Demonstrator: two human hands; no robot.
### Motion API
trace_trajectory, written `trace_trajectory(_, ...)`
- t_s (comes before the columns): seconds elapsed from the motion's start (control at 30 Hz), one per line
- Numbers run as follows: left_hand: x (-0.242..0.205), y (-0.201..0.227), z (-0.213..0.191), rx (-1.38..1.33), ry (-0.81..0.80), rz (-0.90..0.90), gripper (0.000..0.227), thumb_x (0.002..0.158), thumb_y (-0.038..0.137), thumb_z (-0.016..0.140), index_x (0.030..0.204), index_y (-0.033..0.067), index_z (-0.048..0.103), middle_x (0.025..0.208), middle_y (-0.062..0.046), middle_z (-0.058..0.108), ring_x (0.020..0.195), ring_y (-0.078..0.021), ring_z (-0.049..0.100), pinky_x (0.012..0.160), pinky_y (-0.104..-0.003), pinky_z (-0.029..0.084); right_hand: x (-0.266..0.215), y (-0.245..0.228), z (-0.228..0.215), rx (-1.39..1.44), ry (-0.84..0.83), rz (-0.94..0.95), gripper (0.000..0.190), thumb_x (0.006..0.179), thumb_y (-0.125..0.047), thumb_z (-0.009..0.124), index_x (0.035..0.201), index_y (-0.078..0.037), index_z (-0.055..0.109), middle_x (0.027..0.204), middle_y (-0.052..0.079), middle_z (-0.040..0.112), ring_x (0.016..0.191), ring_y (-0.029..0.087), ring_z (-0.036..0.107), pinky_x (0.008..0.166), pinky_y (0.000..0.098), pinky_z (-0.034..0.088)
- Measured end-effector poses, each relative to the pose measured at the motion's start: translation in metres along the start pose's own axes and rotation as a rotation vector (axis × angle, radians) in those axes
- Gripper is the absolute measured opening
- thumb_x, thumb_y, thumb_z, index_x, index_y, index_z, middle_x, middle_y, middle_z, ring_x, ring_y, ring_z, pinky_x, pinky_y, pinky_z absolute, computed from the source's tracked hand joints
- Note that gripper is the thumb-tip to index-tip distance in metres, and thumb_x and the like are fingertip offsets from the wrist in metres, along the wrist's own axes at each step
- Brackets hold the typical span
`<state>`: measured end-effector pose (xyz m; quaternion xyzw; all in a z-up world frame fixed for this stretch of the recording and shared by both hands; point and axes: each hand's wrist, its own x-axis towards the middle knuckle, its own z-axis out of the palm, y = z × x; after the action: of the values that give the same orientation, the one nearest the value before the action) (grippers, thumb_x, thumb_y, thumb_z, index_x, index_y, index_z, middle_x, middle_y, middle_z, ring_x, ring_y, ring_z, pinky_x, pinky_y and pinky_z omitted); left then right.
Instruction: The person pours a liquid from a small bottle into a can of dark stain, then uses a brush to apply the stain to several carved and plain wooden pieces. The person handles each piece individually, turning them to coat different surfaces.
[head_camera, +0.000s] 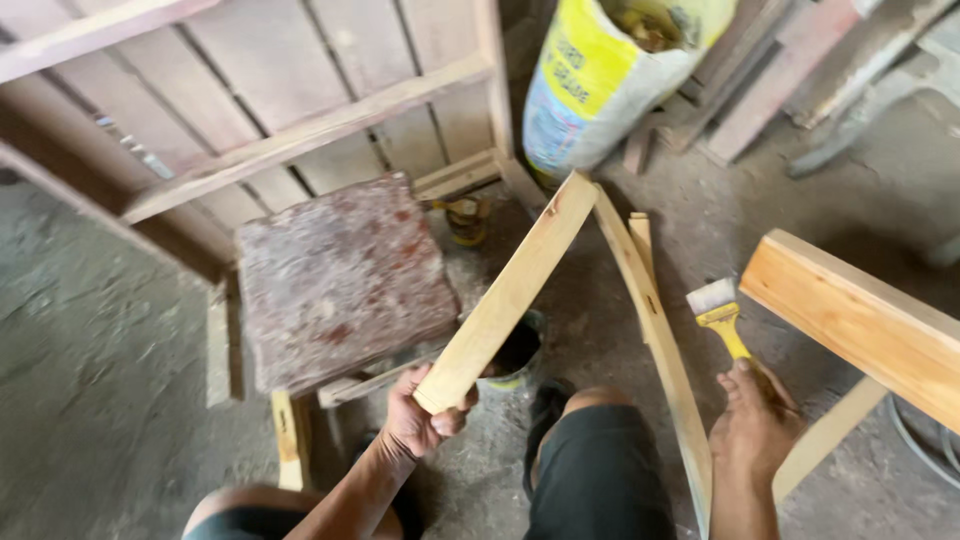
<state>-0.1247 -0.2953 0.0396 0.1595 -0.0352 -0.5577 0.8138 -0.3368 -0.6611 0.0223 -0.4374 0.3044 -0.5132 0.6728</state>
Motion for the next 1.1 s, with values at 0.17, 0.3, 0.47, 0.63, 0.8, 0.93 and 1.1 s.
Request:
trace_trajectory(0.17, -0.084, 0.014, 0.015, -0.01, 0.211, 0.202, 0.074, 0.082, 0.047, 0.063, 0.135, -0.0032, 0.052, 0.101, -0.021, 0.07, 0.06, -0.012, 0.055, 0.036, -0.016, 0.035, -0.032, -0.033, 0.062, 0.047, -0.147, 0.032, 0.013, 0.096, 0.002, 0.074, 0.109, 0.004, 0.072, 0.093, 0.008, 0.071, 0.08, 0.017, 0.068, 0.08, 0.0314, 0.06)
trace_trajectory(0.3, -0.116, 0.018, 0.005, -0.085, -0.107, 0.284, 0.075, 0.1, 0.046, 0.067, 0.142, -0.0128, 0.047, 0.095, -0.02, 0.066, 0.059, -0.0132, 0.055, 0.048, -0.02, 0.042, -0.053, -0.039, 0.131, 0.144, -0.33, 0.134, 0.009, 0.098, 0.005, 0.074, 0.107, 0.006, 0.071, 0.09, 0.009, 0.068, 0.077, 0.017, 0.065, 0.078, 0.0322, 0.057)
trace_trajectory(0.47, -0.117, 0.025, -0.026, 1.598, 0.968, 0.749, 0.059, 0.086, 0.027, 0.08, 0.13, -0.003, 0.053, 0.094, -0.021, 0.061, 0.074, -0.0338, 0.058, 0.061, -0.041, 0.048, -0.073, -0.004, 0.219, 0.241, -0.491, 0.255, 0.009, 0.094, 0.003, 0.074, 0.1, 0.007, 0.07, 0.085, 0.011, 0.068, 0.07, 0.019, 0.064, 0.072, 0.0329, 0.057)
trace_trajectory(0.63, -0.106, 0.032, -0.048, 1.838, 1.528, 0.655, 0.061, 0.077, 0.016, 0.077, 0.131, 0.004, 0.051, 0.114, -0.029, 0.059, 0.094, -0.048, 0.064, 0.073, -0.053, 0.055, -0.108, 0.043, 0.241, 0.038, -0.474, 0.354, 0.013, 0.089, 0.001, 0.076, 0.101, 0.005, 0.072, 0.084, 0.008, 0.069, 0.069, 0.016, 0.064, 0.068, 0.0292, 0.054)
trace_trajectory(0.8, -0.092, 0.033, -0.064, 1.425, 1.519, 0.657, 0.067, 0.082, 0.024, 0.087, 0.128, -0.0045, 0.047, 0.109, -0.033, 0.052, 0.096, -0.0504, 0.059, 0.083, -0.054, 0.052, -0.099, 0.056, 0.246, -0.011, -0.535, 0.344, 0.012, 0.092, -0.002, 0.076, 0.102, 0.004, 0.071, 0.083, 0.007, 0.067, 0.068, 0.015, 0.063, 0.07, 0.0279, 0.056)
trace_trajectory(0.93, -0.088, 0.026, -0.075, 1.592, 1.533, 0.94, 0.054, 0.071, 0.002, 0.075, 0.12, -0.0024, 0.054, 0.109, -0.028, 0.055, 0.1, -0.0461, 0.056, 0.088, -0.051, 0.049, -0.093, 0.055, 0.247, -0.061, -0.605, 0.299, 0.015, 0.093, -0.001, 0.075, 0.105, 0.006, 0.071, 0.086, 0.007, 0.068, 0.071, 0.014, 0.063, 0.071, 0.0266, 0.055)
trace_trajectory(1.1, -0.086, 0.017, -0.079, 1.706, 1.551, 0.814, 0.036, 0.072, -0.001, 0.071, 0.105, 0.0027, 0.057, 0.105, -0.023, 0.057, 0.102, -0.0433, 0.056, 0.089, -0.051, 0.048, -0.099, 0.053, 0.246, -0.11, -0.637, 0.266, 0.016, 0.094, -0.001, 0.075, 0.107, 0.007, 0.071, 0.088, 0.007, 0.068, 0.073, 0.013, 0.063, 0.072, 0.0263, 0.055)
